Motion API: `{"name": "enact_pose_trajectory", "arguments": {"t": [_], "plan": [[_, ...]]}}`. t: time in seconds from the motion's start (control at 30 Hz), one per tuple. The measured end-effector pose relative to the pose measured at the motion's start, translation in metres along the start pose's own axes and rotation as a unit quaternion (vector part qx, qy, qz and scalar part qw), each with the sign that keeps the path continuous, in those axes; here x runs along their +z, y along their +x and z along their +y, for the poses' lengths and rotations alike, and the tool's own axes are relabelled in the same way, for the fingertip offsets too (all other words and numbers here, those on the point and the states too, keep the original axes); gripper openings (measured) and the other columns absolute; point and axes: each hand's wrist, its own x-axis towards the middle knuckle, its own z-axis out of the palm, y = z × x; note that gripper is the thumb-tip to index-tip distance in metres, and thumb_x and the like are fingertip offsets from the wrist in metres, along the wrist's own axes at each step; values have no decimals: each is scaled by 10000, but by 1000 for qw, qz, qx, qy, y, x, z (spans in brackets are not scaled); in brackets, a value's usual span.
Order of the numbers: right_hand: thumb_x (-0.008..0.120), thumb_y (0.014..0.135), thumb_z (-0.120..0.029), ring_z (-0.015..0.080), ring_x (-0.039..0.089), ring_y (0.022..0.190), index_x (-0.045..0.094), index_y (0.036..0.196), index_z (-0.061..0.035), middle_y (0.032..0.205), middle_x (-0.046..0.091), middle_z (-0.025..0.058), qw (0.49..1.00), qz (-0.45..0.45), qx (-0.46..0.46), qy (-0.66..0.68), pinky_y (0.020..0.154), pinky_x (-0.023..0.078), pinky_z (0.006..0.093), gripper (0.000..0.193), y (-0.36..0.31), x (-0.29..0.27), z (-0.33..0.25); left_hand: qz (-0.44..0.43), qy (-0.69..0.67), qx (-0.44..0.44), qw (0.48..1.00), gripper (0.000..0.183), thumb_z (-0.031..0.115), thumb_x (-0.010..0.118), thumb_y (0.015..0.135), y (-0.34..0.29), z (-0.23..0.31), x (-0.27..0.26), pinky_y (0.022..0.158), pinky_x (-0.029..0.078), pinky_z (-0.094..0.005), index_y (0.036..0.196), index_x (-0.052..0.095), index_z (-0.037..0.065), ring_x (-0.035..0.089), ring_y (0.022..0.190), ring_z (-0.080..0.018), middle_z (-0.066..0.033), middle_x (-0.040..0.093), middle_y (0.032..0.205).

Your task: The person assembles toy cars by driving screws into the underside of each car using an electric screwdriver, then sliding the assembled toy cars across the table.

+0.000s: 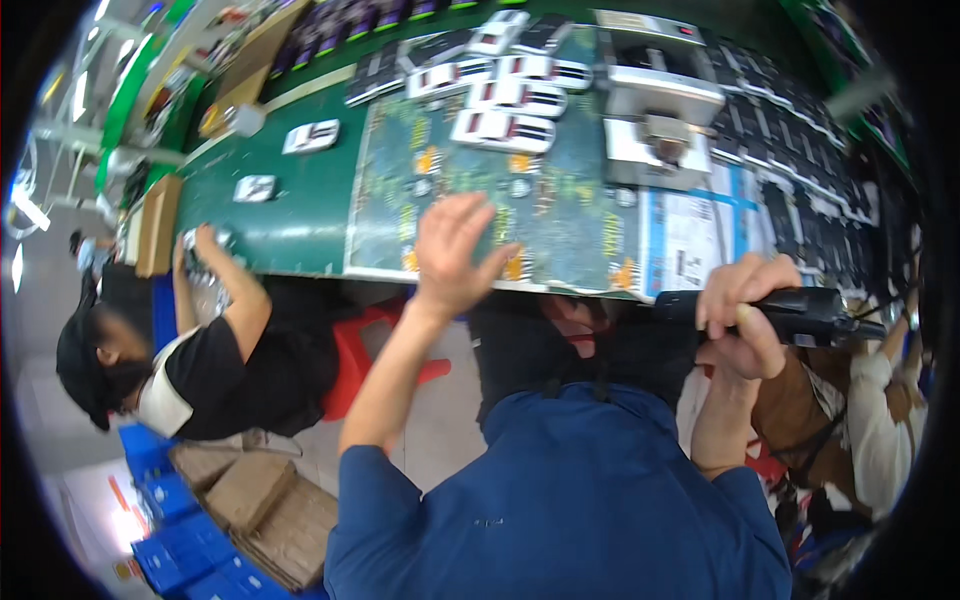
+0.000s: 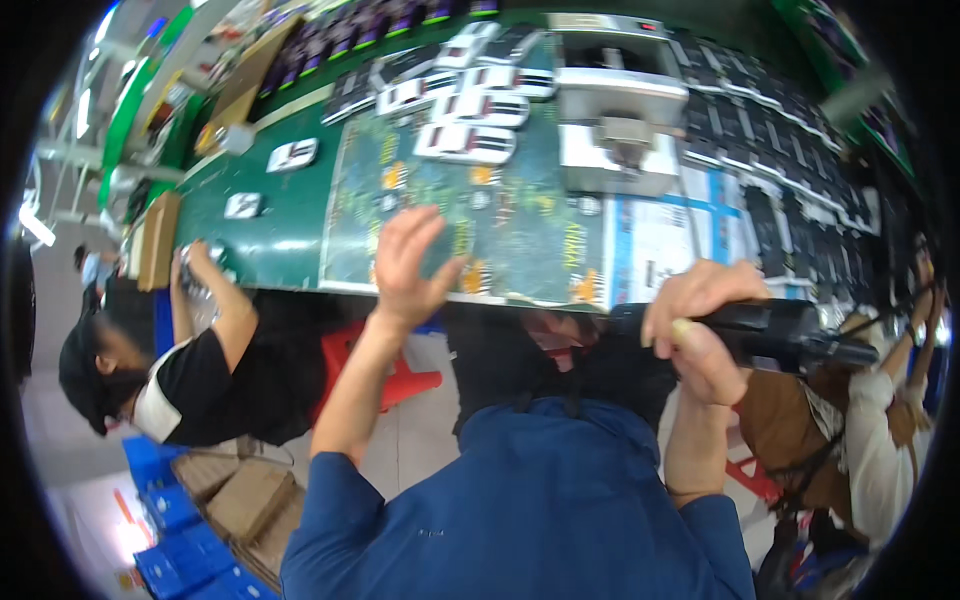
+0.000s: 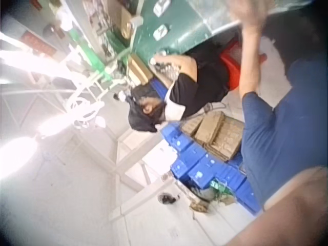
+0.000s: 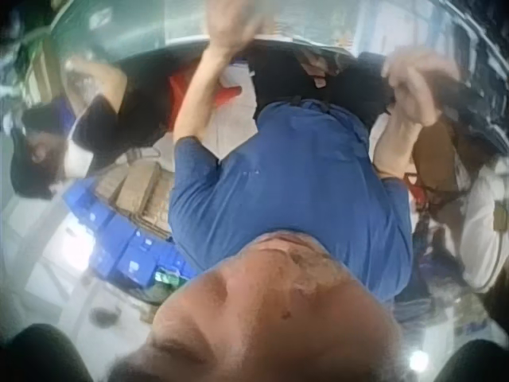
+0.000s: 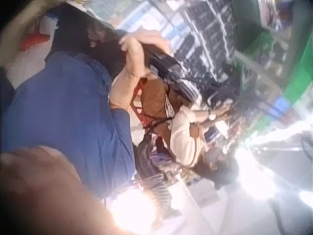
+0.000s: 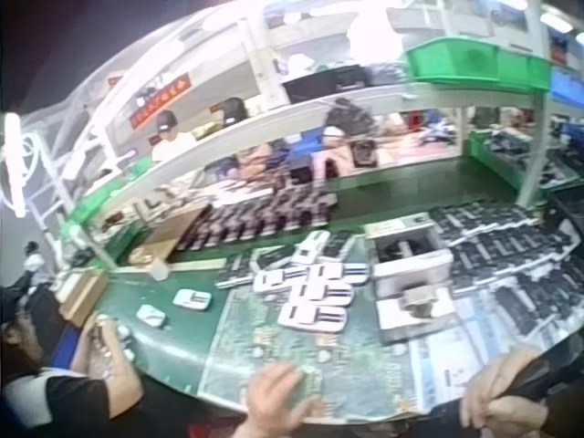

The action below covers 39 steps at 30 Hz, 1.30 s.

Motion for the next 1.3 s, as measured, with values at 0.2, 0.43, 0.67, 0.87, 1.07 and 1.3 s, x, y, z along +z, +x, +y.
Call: {"name": "enact_pose_trajectory", "arguments": {"t": [0.2,0.43,0.67,0.87,1.07,1.3], "plan": [[742,690,47,197,560,496,583,821,8,649,577,115,996,-12,28,-85,482,502,329,210,-20,-14,-33,-28,-261,-57,963,371,27,763,775,56,140,118,695,520,-369,1114,619,-13,649,779,-284,-159,654,999],[775,673,24,167,538,442,594,816,17,592,564,92,996,11,-50,-68,437,506,285,231,-44,-43,-77,-168,-134,-183,959,636,481,717,840,153,210,213,748,524,-488,1087,578,-88,672,903,-414,-268,648,1032],[764,674,21,167,543,447,590,837,20,620,572,95,995,4,-68,-75,450,518,297,238,-42,-64,-87,-219,-144,-182,948,765,530,874,633,172,215,231,759,531,-419,1031,596,-62,698,881,-346,-218,695,976],[743,669,42,184,583,541,586,842,-13,662,584,111,998,35,-45,-29,520,495,295,240,-31,-55,-88,-136,-526,-294,787,525,99,868,689,136,205,217,666,529,-273,1082,540,-19,662,798,-136,-109,691,954],[589,897,-148,135,512,520,490,990,-36,752,499,60,985,-21,-162,-63,549,492,291,177,16,-43,-72,-14,-666,-437,604,233,148,623,965,75,145,113,745,595,-339,1147,556,18,699,855,-202,-105,686,994],[747,810,13,99,586,516,621,882,9,637,615,53,970,66,-213,-97,501,477,227,145,107,4,2,8,-644,-456,614,211,212,609,989,38,112,89,603,610,-321,1084,535,37,700,691,-189,-116,678,899]]}}
